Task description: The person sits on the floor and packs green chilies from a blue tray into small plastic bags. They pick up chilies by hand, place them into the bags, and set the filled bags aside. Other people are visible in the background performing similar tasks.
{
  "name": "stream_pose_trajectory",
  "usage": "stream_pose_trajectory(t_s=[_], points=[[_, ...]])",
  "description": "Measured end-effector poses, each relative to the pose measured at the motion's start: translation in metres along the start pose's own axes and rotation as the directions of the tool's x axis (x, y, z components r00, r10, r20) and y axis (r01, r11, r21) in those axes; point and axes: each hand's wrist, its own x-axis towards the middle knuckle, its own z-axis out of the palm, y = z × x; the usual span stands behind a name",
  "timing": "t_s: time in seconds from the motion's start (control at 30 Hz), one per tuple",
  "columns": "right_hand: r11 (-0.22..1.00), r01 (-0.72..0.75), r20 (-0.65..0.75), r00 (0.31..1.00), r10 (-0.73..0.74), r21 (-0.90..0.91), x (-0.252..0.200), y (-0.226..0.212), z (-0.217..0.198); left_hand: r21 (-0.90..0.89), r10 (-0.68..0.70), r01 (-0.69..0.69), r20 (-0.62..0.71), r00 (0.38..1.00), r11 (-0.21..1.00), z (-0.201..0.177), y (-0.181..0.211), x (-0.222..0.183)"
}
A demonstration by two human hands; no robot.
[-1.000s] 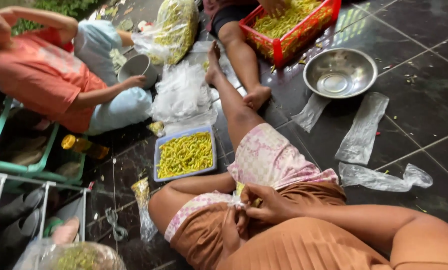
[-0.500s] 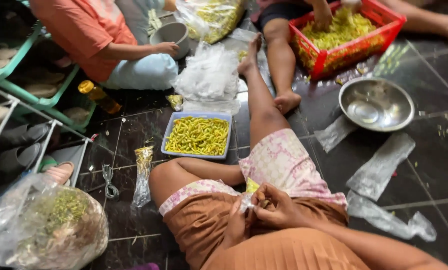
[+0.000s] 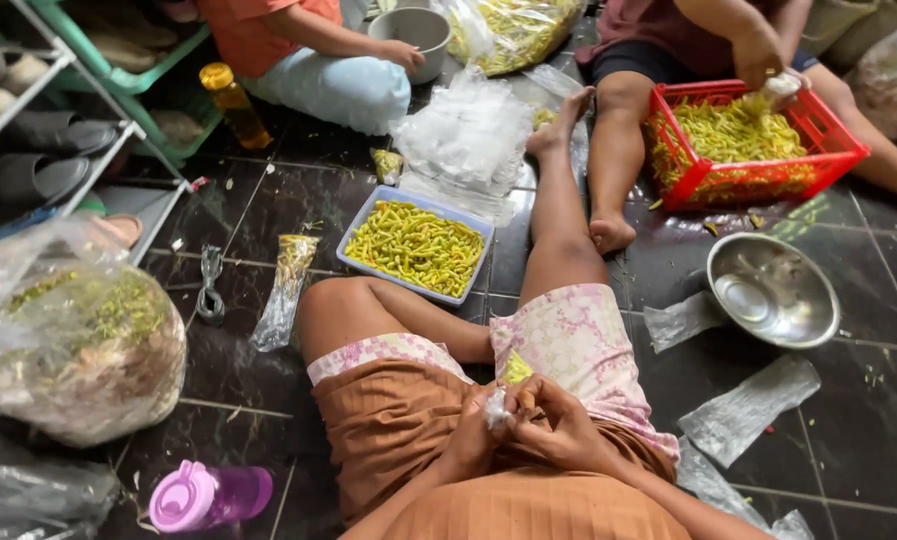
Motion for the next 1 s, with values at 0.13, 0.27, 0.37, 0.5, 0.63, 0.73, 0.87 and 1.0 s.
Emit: stream_pose_trajectory(t_s=[0.13,0.27,0.37,0.5,0.63,0.73,0.87,1.0], points=[[0.988,-0.057,-0.105,0.994,0.043,-0.142,0.005,0.018,-0.010,0.050,-0.011,0.018,-0.139,0.990,0.999,-0.019,-0.021,0.014],[0.951,-0.059,-0.158,0.987,0.011,-0.304,0.008,0.017,-0.011,-0.013,-0.062,0.060,-0.193,0.979,0.998,-0.041,-0.053,0.027],[0.892,-0.025,-0.091,0.996,-0.018,-0.450,0.013,0.019,-0.014,-0.147,-0.107,0.098,-0.057,0.993,0.984,-0.025,-0.024,0.018],[0.866,-0.138,-0.151,0.986,0.074,-0.480,0.021,0.033,-0.023,-0.220,0.014,-0.017,-0.014,1.000,0.975,-0.027,-0.019,0.022],[0.794,-0.085,-0.208,0.977,-0.052,-0.602,0.031,0.007,-0.036,-0.261,-0.041,0.016,-0.094,0.995,0.965,-0.028,-0.027,0.017],[0.804,0.000,-0.293,0.932,-0.216,-0.594,0.042,-0.021,-0.038,-0.202,-0.016,0.008,-0.037,0.999,0.979,-0.022,-0.029,0.013],[0.887,0.224,-0.341,0.863,-0.374,-0.404,0.056,-0.054,-0.061,-0.193,-0.034,0.030,-0.018,0.999,0.981,-0.013,-0.017,0.018],[0.861,0.309,-0.310,0.839,-0.446,-0.403,0.059,-0.066,-0.116,-0.248,0.009,-0.030,-0.084,0.996,0.968,-0.023,-0.016,0.023]])
